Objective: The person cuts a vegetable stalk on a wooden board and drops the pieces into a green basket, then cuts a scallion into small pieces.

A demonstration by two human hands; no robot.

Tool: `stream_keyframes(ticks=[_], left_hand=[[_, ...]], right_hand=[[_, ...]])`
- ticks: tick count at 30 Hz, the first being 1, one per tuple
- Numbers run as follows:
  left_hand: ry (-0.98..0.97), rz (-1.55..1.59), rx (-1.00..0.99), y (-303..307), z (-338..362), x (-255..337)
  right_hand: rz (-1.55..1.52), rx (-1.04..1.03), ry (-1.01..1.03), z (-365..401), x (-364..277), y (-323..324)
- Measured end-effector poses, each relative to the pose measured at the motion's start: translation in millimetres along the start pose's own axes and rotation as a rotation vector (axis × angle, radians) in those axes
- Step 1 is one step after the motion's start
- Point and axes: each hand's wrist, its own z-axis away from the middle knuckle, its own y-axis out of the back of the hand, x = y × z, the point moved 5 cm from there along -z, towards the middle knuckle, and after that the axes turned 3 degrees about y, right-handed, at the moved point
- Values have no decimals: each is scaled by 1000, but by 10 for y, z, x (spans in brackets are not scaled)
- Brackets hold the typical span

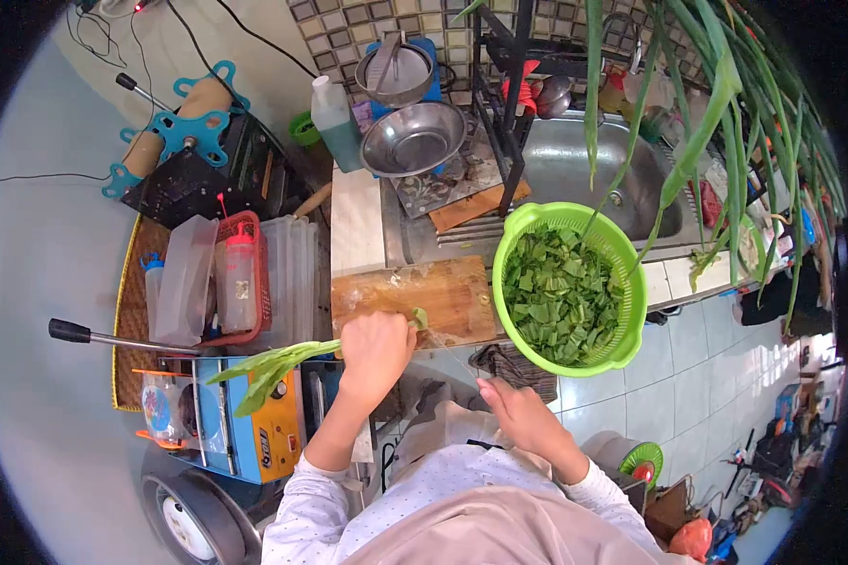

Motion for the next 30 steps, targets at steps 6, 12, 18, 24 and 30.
stream_keyframes(ticks=[6, 12, 18, 24, 30], left_hand=[[-53, -18, -61, -108, -3, -56], [-109, -26, -92, -107, 14, 0], [-89, 8, -86, -127, 49, -34], [-91, 69, -69, -164, 100, -78], [-47, 106, -30, -107, 88, -101]], right_hand=[[6, -88, -61, 29, -33, 10], [21, -137, -92, -78, 13, -42], [-37, -24, 44, -251, 6, -156], [-36, -61, -25, -555, -91, -241], [-45, 11, 10, -667, -114, -286]])
